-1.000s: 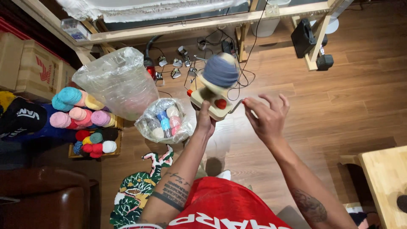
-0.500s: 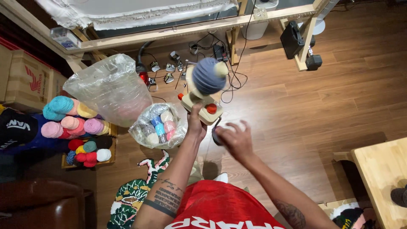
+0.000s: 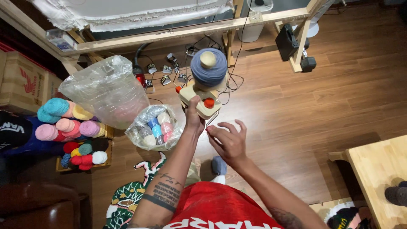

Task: Winding a skein of yarn into a cake using a manual yarn winder.

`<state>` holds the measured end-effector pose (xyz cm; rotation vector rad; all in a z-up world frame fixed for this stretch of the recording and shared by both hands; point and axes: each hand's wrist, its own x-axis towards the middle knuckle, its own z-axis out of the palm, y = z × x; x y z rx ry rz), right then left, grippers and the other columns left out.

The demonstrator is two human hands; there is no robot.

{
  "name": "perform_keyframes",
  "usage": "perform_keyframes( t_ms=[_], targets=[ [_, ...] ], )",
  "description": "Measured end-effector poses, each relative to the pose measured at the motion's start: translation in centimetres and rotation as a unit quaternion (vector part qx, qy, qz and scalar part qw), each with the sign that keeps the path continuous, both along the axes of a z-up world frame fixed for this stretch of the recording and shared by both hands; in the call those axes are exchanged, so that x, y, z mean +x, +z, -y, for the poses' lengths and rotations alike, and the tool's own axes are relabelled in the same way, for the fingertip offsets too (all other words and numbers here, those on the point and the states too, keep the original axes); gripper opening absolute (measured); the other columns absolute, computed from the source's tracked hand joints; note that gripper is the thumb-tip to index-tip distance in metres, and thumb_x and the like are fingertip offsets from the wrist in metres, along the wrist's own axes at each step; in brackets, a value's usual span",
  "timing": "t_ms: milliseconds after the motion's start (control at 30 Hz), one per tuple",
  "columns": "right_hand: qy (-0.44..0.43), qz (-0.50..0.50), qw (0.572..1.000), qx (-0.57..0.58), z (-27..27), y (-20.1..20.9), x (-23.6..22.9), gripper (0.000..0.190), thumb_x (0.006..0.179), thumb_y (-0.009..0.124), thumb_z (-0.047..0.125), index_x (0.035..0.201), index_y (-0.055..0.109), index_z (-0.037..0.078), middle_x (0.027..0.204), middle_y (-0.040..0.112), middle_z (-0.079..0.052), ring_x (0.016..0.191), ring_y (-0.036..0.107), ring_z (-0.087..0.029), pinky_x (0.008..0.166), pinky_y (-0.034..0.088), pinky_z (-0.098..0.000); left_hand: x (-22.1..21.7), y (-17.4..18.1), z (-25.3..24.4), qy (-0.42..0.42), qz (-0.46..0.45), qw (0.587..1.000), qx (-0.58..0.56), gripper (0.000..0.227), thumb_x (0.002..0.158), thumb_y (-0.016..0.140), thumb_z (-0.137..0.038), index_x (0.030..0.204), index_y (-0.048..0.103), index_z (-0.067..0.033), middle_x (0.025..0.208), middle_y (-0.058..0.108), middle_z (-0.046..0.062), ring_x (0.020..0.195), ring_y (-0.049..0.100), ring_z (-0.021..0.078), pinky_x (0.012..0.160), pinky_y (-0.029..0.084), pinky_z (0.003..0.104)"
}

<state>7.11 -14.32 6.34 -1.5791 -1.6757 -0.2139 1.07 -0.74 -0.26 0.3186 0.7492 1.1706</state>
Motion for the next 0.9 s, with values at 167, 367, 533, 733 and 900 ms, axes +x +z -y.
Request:
perform_keyframes(
  t_ms=[167,367,533,733,900],
  targets=[
    [-0.003,0.035,0.999,-0.027,-0.5,-4.4,2.9,0.015,0.072,0.073,0.02,0.085,0.067,0.026,0.089,0.069,0.01,0.096,0.059,-0.015,0.095,0.025,-0.0478,-0.7,-0.4,0.7,-0.018,-0.016,1.0,0.009,0.056,0.072,0.07,-0.02,0.12,0.045,-0.0012,0.1,0.058,0.016,0.085,0.063,0.0276,0.07,0.056,0.044],
    [-0.069,0.06,0.995,-0.042,-1.4,-2.0,6.9,0.017,0.073,0.073,0.019,0.087,0.068,0.027,0.089,0.069,0.01,0.099,0.058,-0.017,0.095,0.026,-0.0467,-1.5,-0.9,1.8,-0.029,-0.011,1.0,0.002,0.058,0.073,0.07,-0.024,0.12,0.044,-0.0036,0.1,0.057,0.014,0.086,0.062,0.0262,0.071,0.056,0.043],
    [-0.056,0.017,0.998,0.008,-0.9,1.4,3.2,0.023,0.071,0.075,0.019,0.092,0.069,0.026,0.087,0.069,0.01,0.097,0.058,-0.017,0.094,0.026,-0.044,-1.6,-0.3,1.1,-0.023,-0.056,0.997,0.04,0.056,0.072,0.07,-0.019,0.12,0.044,-0.0038,0.101,0.057,0.013,0.088,0.06,0.0241,0.075,0.055,0.039],
    [-0.018,-0.023,0.999,0.026,-0.4,-2.3,-0.1,0.013,0.071,0.075,0.02,0.081,0.068,0.025,0.081,0.069,0.01,0.087,0.062,-0.013,0.094,0.028,-0.0418,-0.9,-1.1,0.1,-0.019,-0.012,1.0,0.02,0.055,0.073,0.072,-0.024,0.117,0.048,-0.0014,0.099,0.059,0.015,0.084,0.061,0.024,0.072,0.054,0.041],
    [-0.043,0.036,0.996,-0.065,-1.7,-3.6,4.3,0.016,0.072,0.073,0.022,0.086,0.067,0.027,0.087,0.069,0.011,0.101,0.058,-0.015,0.097,0.023,-0.048,-1.3,0.6,0.7,-0.016,0.007,1.0,-0.014,0.059,0.073,0.07,-0.025,0.12,0.041,-0.0035,0.098,0.057,0.016,0.081,0.064,0.0293,0.067,0.058,0.047]
  ],
)
